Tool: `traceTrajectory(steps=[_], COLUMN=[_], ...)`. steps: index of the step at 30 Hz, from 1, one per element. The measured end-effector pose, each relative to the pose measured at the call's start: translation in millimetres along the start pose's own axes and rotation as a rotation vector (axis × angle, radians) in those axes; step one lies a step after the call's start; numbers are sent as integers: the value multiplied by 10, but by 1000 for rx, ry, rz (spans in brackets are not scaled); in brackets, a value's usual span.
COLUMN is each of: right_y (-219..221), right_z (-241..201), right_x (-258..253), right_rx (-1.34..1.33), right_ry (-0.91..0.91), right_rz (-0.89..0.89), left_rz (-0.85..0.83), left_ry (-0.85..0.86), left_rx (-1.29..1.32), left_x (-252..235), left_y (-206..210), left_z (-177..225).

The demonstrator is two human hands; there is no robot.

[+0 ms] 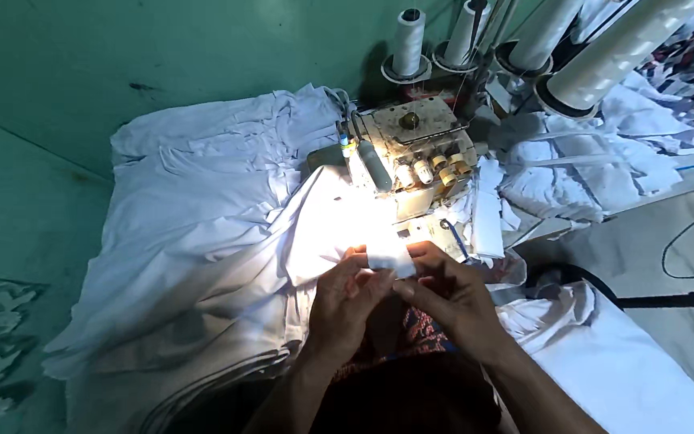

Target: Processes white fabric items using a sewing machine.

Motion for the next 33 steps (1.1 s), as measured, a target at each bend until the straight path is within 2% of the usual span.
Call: traceTrajectory(steps=[3, 5, 6, 8, 10, 13, 19, 24, 28, 30, 33], right_y=[-46, -81, -85, -65, -27, 12, 62, 88, 80, 56, 11], right_z=[-94, -14, 59, 247, 467, 737, 824, 793, 758, 677, 498], right_x=[82, 175, 235, 365, 485, 606, 606, 547, 501, 454, 356], right_rx=[13, -21, -34, 25, 190, 436, 629, 584, 392, 234, 94], right_ry=[-123, -118, -82, 41, 149, 224, 157, 139, 143, 142, 127], right_rz=[-15, -20, 1, 80, 160, 235, 243, 231, 208, 167, 105], left_rz=[-71, -104, -120, -118, -77, -49, -44, -44, 44, 121, 182], left_ry=[292, 381, 374, 265, 86, -79, -113, -46, -58, -178, -510], left_rx=[-385, -446, -443, -450, -526, -558, -520, -526, -430, -259, 226], left_x=[20, 114, 180, 341, 509, 709, 860, 850, 754, 630, 346], left_y=[32, 42, 47, 57, 67, 116, 257, 280, 227, 189, 131], left_z=[198, 202, 155, -17, -220, -408, -409, -380, -370, -353, -291])
Point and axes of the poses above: each hand's wrist, its own x-axis away from the middle knuckle, its own y-axis out of the palm, z = x × y, the point moved 2 cm from there along -x, towards the middle knuckle, and after that the axes turned 9 degrees about y, right-handed, at the moved point
